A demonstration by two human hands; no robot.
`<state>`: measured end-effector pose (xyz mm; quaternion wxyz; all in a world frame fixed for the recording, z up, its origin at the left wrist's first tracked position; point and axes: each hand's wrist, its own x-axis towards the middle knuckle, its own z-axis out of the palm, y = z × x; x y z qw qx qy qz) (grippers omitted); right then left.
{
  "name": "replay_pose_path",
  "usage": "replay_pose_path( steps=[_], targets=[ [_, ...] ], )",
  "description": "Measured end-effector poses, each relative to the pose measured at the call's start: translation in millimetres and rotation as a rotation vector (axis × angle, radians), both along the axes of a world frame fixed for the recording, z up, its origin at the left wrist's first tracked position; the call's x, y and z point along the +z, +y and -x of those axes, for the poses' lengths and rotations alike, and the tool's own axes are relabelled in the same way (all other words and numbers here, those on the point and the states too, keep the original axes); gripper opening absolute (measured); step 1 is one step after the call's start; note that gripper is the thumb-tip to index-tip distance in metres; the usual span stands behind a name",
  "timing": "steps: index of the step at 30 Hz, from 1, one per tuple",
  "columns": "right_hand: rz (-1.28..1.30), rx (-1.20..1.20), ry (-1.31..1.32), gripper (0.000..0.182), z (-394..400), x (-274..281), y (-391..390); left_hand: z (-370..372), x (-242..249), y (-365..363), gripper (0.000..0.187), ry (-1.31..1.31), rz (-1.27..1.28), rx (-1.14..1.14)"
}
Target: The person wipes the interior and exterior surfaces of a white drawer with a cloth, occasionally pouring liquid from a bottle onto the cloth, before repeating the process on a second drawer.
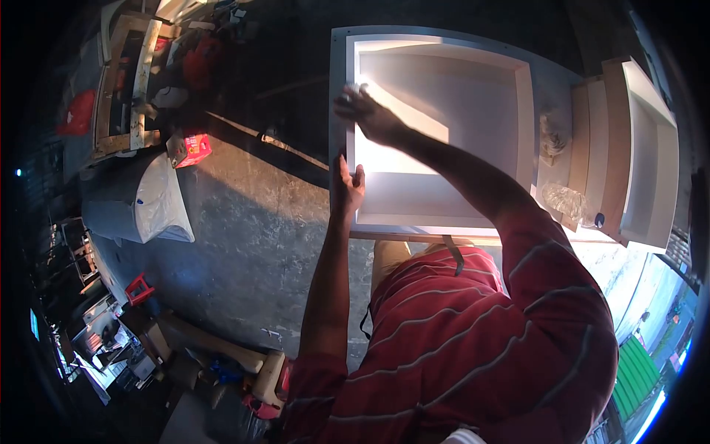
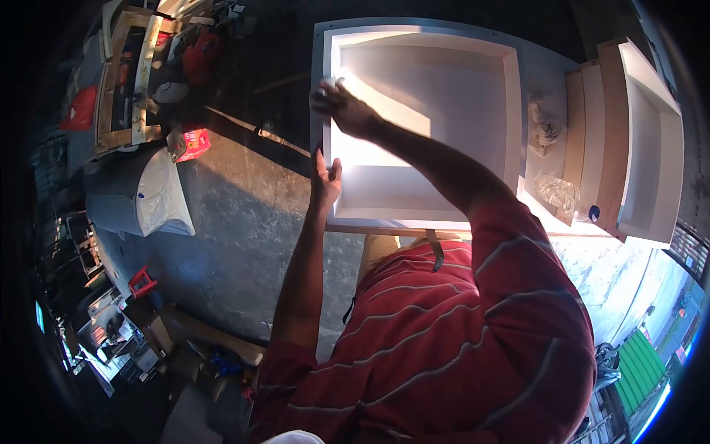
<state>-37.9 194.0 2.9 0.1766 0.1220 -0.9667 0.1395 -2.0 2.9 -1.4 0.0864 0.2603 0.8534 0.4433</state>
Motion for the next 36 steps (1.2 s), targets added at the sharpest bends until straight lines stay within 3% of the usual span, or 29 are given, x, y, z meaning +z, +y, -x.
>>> replay_pose_path(
  steps=[4, 6, 11, 15, 17, 18, 20, 22, 26, 28, 30, 31, 33, 34, 35, 36],
  targets=[
    [0.326, 0.259, -0.053, 0.040, -48, 7, -22, 5, -27, -11, 0.041, 0.119, 0.049, -0.046],
    [0.197, 0.338, -0.069, 0.037, -25, 2, -5, 3, -25, -12, 0.037, -0.120, 0.099, -0.028],
    [-0.278, -0.055, 0.003, 0.044, 69, -4, 63, 4, -7, -6, 0.030, -0.026, 0.010, -0.076],
    [-0.375, -0.239, -0.148, 0.051, 108, -2, 77, 1, 0, -3, 0.029, -0.215, 0.004, -0.024],
    [-0.102, -0.338, -0.175, 0.054, 107, -1, 62, 0, 1, -2, 0.029, -0.245, -0.019, -0.006],
    [-0.106, -0.335, -0.174, 0.054, 99, -3, 60, 1, -3, -2, 0.032, -0.219, -0.038, -0.016],
    [0.189, -0.176, -0.050, 0.056, 77, -13, 52, 4, -7, -4, 0.036, -0.192, -0.055, -0.013],
    [0.188, -0.141, 0.044, 0.058, 57, -15, 34, 6, -5, -10, 0.048, -0.182, -0.004, -0.092],
    [0.251, 0.025, -0.185, 0.059, -2, 2, 2, -21, 22, -45, 0.061, -0.271, -0.106, 0.019],
    [0.213, 0.076, -0.069, 0.055, -7, 11, 0, -42, 30, -79, 0.066, -0.375, 0.027, 0.048],
    [1.567, -0.010, -0.617, 0.048, -5, 40, 1, -58, 23, -99, 0.067, -0.431, 0.067, 0.051],
    [1.569, 0.001, -0.619, 0.048, 1, 30, -3, -66, 16, -105, 0.068, -0.381, 0.080, 0.025],
    [0.889, -0.103, -0.052, 0.033, 32, 0, -9, -73, 14, -109, 0.068, -0.323, 0.092, -0.003],
    [0.534, -0.156, 0.213, 0.030, 31, 17, -15, -76, 23, -100, 0.068, -0.431, 0.000, 0.010],
    [0.310, -0.246, 0.049, 0.035, 12, 30, -21, -79, 31, -94, 0.068, -0.542, -0.092, 0.020],
    [0.139, -0.192, -0.066, 0.028, 21, -24, -30, -83, 28, -94, 0.068, -0.543, -0.094, 0.012]
  ],
)
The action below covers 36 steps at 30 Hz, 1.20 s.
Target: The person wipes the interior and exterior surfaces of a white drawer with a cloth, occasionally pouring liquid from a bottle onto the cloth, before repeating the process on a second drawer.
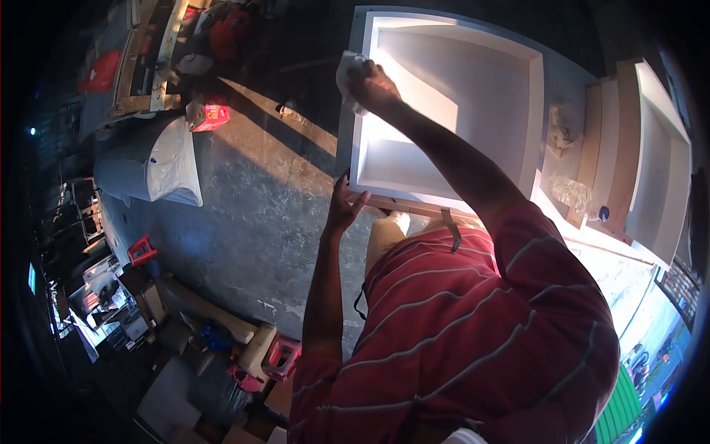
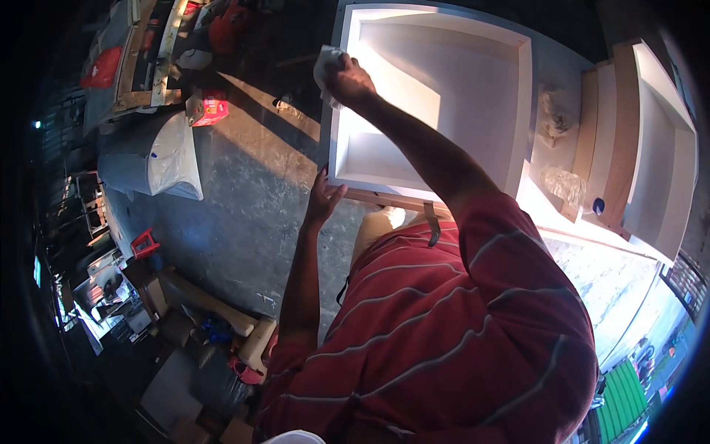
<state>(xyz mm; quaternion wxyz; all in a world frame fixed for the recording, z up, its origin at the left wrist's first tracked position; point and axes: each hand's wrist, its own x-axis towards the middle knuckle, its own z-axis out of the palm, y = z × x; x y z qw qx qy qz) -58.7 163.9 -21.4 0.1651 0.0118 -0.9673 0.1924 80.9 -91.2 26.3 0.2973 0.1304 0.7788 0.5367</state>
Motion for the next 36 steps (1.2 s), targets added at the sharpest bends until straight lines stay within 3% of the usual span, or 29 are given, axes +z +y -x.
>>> replay_pose_path(
  steps=[2, 3, 6, 8, 9, 10, 12, 14, 15, 16, 18, 20, 21, 22, 24, 26, 29, 32, 33, 36],
  targets=[
    [0.027, 0.002, 0.032, 0.025, -28, 8, -24, 2, -15, -2, 0.064, 0.067, 0.044, -0.049],
    [0.235, -0.007, -0.051, 0.026, -45, 21, -36, -1, -14, -2, 0.064, 0.067, 0.038, -0.055],
    [0.184, 0.024, -0.020, 0.026, -87, 32, -64, -2, -14, 2, 0.053, 0.165, 0.042, -0.018],
    [0.202, 0.274, -0.076, 0.025, -105, -1, -75, 1, -20, 2, 0.043, 0.370, 0.089, -0.061],
    [0.093, 0.197, -0.088, 0.029, -120, -1, -85, 0, -37, 3, 0.039, 0.410, 0.030, 0.011],
    [1.027, 0.079, -0.431, 0.031, -134, 7, -90, 0, -47, 1, 0.039, 0.405, 0.020, 0.016],
    [0.943, 0.359, -0.305, 0.036, -143, -15, -82, 1, -61, -1, 0.040, 0.143, 0.010, 0.041],
    [0.282, 0.365, -0.250, 0.036, -135, 28, -68, 1, -30, 8, 0.038, 0.230, -0.042, -0.016],
    [0.201, 0.292, -0.115, 0.038, -128, 30, -69, 1, -25, 9, 0.039, 0.190, 0.015, 0.016],
    [0.110, 0.201, -0.138, 0.042, -121, 31, -72, 0, -28, 9, 0.040, 0.150, 0.073, 0.047],
    [0.075, 0.193, 0.040, 0.042, -119, 31, -85, 1, -37, -1, 0.040, 0.096, -0.035, 0.017],
    [0.132, 0.135, 0.009, 0.042, -139, 36, -96, 9, -33, -16, 0.044, -0.271, -0.310, 0.008],
    [0.193, 0.085, -0.021, 0.042, -150, 41, -103, 19, -48, -23, 0.047, -0.306, -0.318, 0.034],
    [0.114, 0.043, 0.210, 0.038, -161, 38, -109, 30, -23, -21, 0.050, -0.433, -0.327, -0.021],
    [0.079, 0.004, 0.048, 0.033, -184, 41, -111, 44, -38, -24, 0.049, -0.544, -0.375, 0.206],
    [0.048, -0.026, -0.018, 0.031, -202, 42, -107, 61, -47, -9, 0.049, -0.477, -0.404, 0.203],
    [-0.013, -0.071, -0.055, 0.030, -215, 48, -108, 77, -39, 25, 0.048, -0.120, -0.109, 0.121],
    [0.032, -0.073, -0.001, 0.031, -214, 65, -118, 115, -88, 46, 0.052, -0.019, -0.173, 0.040],
    [-0.003, -0.109, 0.029, 0.030, -211, 54, -124, 97, -34, 59, 0.062, -0.045, -0.019, 0.001],
    [-0.012, -0.164, -0.160, 0.028, -211, 51, -120, 98, -27, 71, 0.078, 0.163, 0.172, -0.184]
  ],
)
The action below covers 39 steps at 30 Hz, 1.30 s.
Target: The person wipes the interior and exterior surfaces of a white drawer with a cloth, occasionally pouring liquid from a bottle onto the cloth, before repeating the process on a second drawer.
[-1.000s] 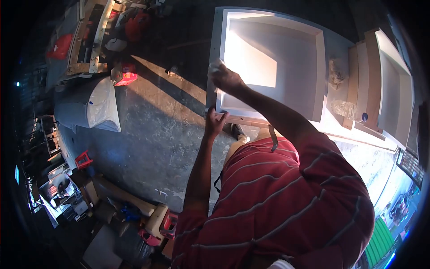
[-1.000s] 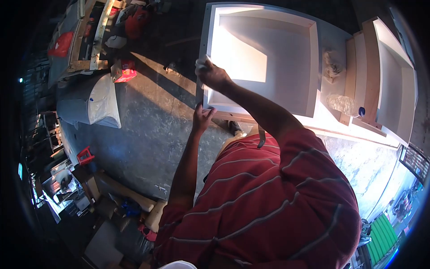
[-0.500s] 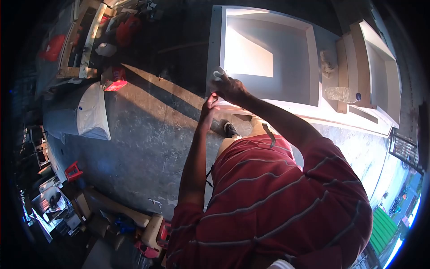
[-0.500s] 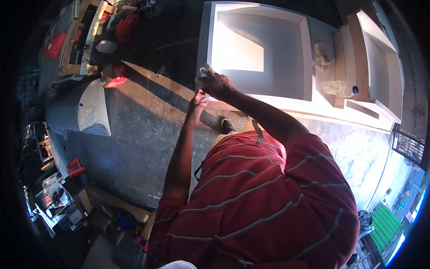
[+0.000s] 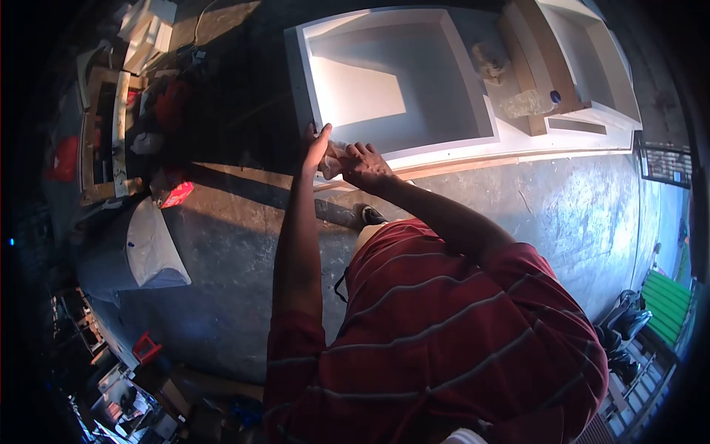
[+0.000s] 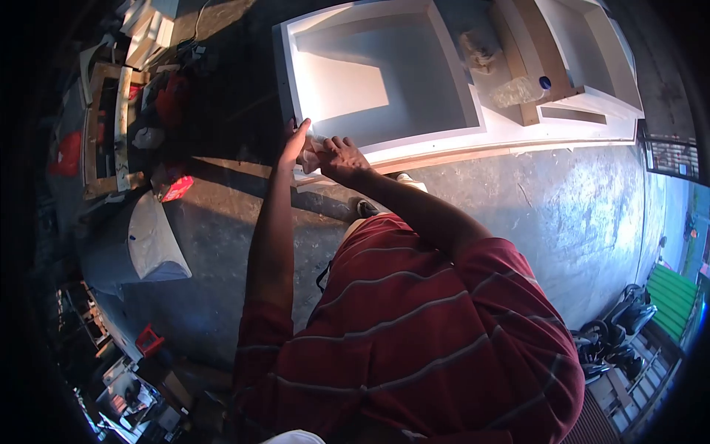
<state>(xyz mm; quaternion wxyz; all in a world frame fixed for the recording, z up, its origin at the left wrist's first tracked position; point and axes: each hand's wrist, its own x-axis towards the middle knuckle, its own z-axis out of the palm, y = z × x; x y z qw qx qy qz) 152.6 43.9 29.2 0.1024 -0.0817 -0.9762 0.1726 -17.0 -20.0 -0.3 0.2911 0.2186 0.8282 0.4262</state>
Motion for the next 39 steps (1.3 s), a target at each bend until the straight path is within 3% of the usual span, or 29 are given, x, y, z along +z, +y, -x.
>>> replay_pose_path(
  steps=[2, 4, 5, 12, 14, 16, 17, 18, 20, 24, 29, 30, 32, 35, 36, 38, 39],
  targets=[
    [-0.026, -0.030, 0.007, 0.027, -17, -1, 16, -6, -2, 5, 0.079, 0.052, 0.105, 0.002],
    [-0.064, -0.060, 0.113, 0.026, -46, -8, 41, 4, 9, 11, 0.075, 0.209, 0.432, -0.194],
    [-0.068, -0.104, 0.120, 0.024, -66, 1, 54, 1, 20, 12, 0.068, 0.218, 0.448, -0.221],
    [-0.304, -0.559, 0.027, 0.025, -204, 11, 175, -10, -13, 16, 0.059, 0.349, 0.378, -0.015],
    [-0.283, -0.613, -0.076, 0.025, -210, 24, 183, -16, -38, 13, 0.052, 0.446, 0.313, 0.075],
    [-0.285, -0.659, 0.026, 0.032, -195, 0, 168, -16, -61, 14, 0.044, 0.823, 0.176, 0.124],
    [-0.301, -0.623, 0.158, 0.036, -187, -19, 153, -25, -42, 16, 0.038, 0.811, 0.197, 0.148],
    [-0.364, -0.619, 0.115, 0.035, -173, -34, 133, -20, -56, 14, 0.038, 0.860, 0.144, 0.151],
    [-0.033, -0.504, 0.065, 0.034, -139, -8, 100, -17, -57, 12, 0.039, 0.740, 0.154, 0.141],
    [-0.062, -0.406, 0.088, 0.029, -151, -8, 108, -23, -32, 10, 0.043, 0.611, 0.167, 0.105],
    [-0.163, -0.645, 0.143, 0.038, -236, -5, 180, -20, -42, 5, 0.047, 0.736, 0.163, 0.078],
    [-0.063, -0.608, 0.237, 0.043, -243, 4, 187, -21, -37, 6, 0.047, 0.740, 0.161, 0.073],
    [0.055, -0.786, 0.308, 0.045, -248, 13, 185, -24, -31, 8, 0.050, 0.585, 0.179, 0.116],
    [-0.093, -0.658, 0.360, 0.045, -241, 24, 174, -22, -31, 6, 0.050, 0.557, 0.182, 0.098],
    [-0.007, -0.614, 0.297, 0.046, -240, 21, 169, -20, -37, 4, 0.050, 0.557, 0.183, 0.098],
    [-0.114, -0.586, 0.184, 0.040, -250, -5, 178, -16, -52, -1, 0.049, 0.687, 0.164, 0.090],
    [0.041, -0.770, 0.163, 0.036, -253, -6, 183, -16, -50, -1, 0.049, 0.689, 0.164, 0.088]
  ],
)
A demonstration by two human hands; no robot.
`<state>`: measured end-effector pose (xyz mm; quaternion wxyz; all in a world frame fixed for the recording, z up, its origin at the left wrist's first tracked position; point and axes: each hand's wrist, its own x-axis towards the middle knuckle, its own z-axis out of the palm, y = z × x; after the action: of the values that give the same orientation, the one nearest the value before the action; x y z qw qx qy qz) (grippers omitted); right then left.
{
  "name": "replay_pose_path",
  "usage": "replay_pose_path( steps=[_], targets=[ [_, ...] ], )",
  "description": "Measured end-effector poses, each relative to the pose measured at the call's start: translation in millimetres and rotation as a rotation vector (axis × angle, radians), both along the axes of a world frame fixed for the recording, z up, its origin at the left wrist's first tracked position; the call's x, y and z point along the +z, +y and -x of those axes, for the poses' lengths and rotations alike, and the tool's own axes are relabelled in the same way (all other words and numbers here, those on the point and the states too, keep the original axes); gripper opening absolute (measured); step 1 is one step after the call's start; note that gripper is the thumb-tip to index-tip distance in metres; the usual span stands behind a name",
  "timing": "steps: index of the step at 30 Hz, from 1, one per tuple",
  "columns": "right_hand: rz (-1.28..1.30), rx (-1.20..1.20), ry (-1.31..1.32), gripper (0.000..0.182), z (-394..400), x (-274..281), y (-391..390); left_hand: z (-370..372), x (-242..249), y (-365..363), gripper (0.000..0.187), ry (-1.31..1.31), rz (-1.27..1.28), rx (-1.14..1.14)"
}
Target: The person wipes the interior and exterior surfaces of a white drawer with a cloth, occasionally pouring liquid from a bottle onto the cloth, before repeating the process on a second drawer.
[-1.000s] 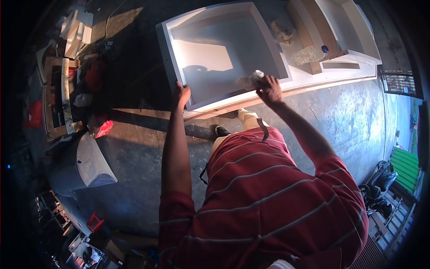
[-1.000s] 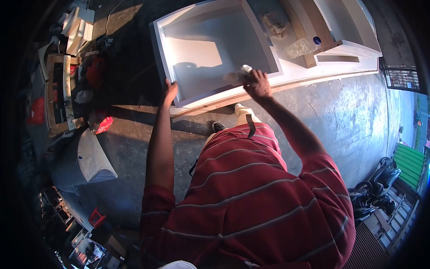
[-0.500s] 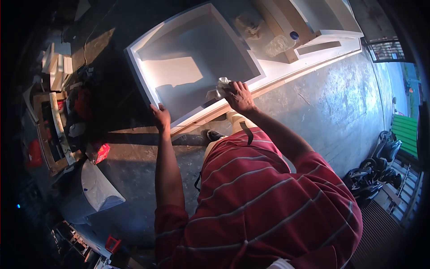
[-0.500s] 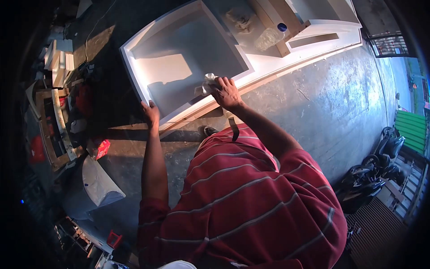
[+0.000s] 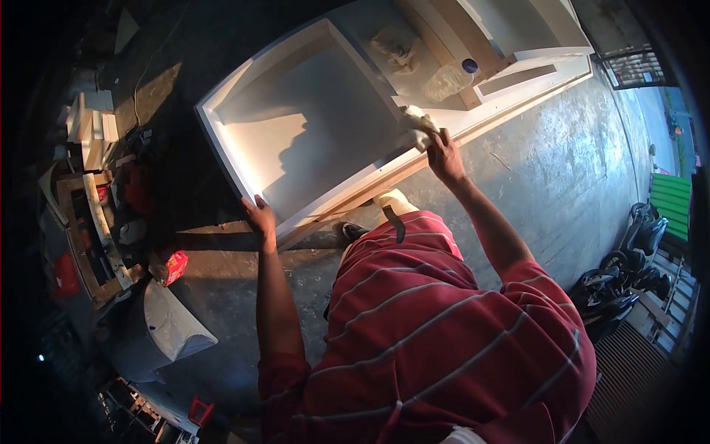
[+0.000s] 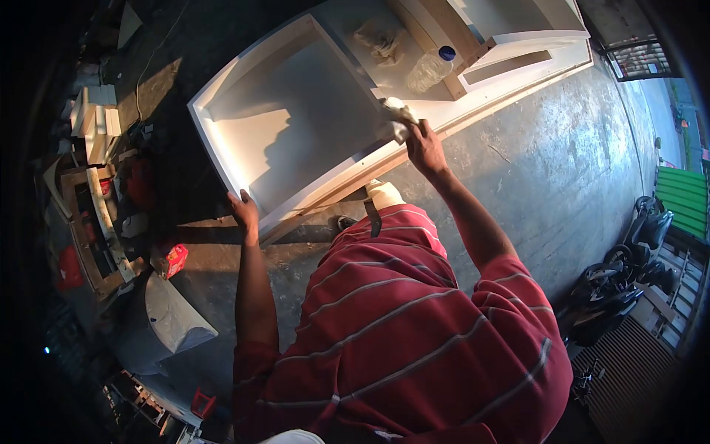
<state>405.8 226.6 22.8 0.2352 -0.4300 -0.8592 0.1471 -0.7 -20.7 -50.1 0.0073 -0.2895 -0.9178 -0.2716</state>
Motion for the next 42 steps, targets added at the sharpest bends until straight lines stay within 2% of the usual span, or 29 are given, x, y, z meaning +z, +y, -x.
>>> replay_pose_path(
  steps=[1, 2, 3, 5, 7, 11, 12, 14, 18, 21, 23, 24, 26, 29, 32, 35, 36, 38, 40, 42],
  targets=[
    [0.164, -0.166, 0.039, 0.031, -2, -1, 5, -1, 2, 0, 0.048, 0.014, -0.013, -0.001],
    [0.144, -0.312, 0.110, 0.025, -5, 0, 13, -1, 3, 2, 0.047, 0.029, -0.027, 0.002],
    [0.012, -0.369, 0.128, 0.025, -11, 2, 19, -5, 11, 4, 0.047, 0.030, -0.027, 0.008],
    [0.009, -0.319, 0.165, 0.027, -8, 42, 19, -12, 32, 8, 0.046, -0.111, 0.044, 0.027],
    [0.010, -0.199, 0.206, 0.032, -2, 53, 11, -13, 34, 7, 0.046, -0.095, 0.021, 0.004],
    [0.034, 0.024, 0.165, 0.041, 24, 38, -3, -7, 24, 3, 0.045, -0.055, 0.037, 0.002],
    [0.074, 0.004, 0.088, 0.044, 27, 16, -4, -5, 16, -1, 0.045, -0.055, 0.037, 0.007],
    [0.098, 0.020, 0.046, 0.041, 41, 15, 5, 0, 3, -5, 0.046, 0.068, 0.023, -0.013],
    [0.005, 0.032, -0.049, 0.040, 84, 15, 45, -11, 29, 1, 0.046, -0.129, -0.040, 0.022],
    [-0.099, 0.061, -0.081, 0.039, 124, -18, 98, -1, 13, -10, 0.049, -0.090, 0.004, -0.065],
    [-0.085, 0.112, -0.187, 0.039, 160, 5, 131, 3, -12, -21, 0.050, 0.145, 0.039, -0.069],
    [-0.125, 0.103, -0.184, 0.039, 179, 1, 149, -1, -1, -18, 0.050, 0.145, 0.046, -0.062],
    [-0.204, 0.109, -0.162, 0.038, 215, -7, 186, -15, 35, -3, 0.052, -0.176, 0.000, 0.005],
    [-0.262, 0.118, -0.115, 0.037, 262, -18, 235, -13, 40, -4, 0.051, -0.330, 0.060, 0.059],
    [-0.140, 0.093, -0.170, 0.040, 293, -11, 262, -11, 31, -11, 0.050, -0.224, 0.119, 0.038],
    [-0.241, 0.170, -0.141, 0.043, 283, -44, 276, -17, 44, -4, 0.048, -0.295, 0.096, 0.085],
    [-0.242, 0.167, -0.145, 0.043, 271, -39, 268, -16, 42, -2, 0.048, -0.297, 0.095, 0.081],
    [-0.090, 0.191, -0.060, 0.046, 231, -16, 221, -15, 39, -5, 0.047, -0.281, 0.103, 0.100],
    [-0.080, 0.190, -0.073, 0.043, 187, -11, 179, -16, 44, -4, 0.046, -0.296, 0.080, 0.070],
    [-0.187, 0.309, 0.039, 0.050, 138, -4, 135, -18, 45, -2, 0.045, -0.311, 0.056, 0.032]
  ],
)
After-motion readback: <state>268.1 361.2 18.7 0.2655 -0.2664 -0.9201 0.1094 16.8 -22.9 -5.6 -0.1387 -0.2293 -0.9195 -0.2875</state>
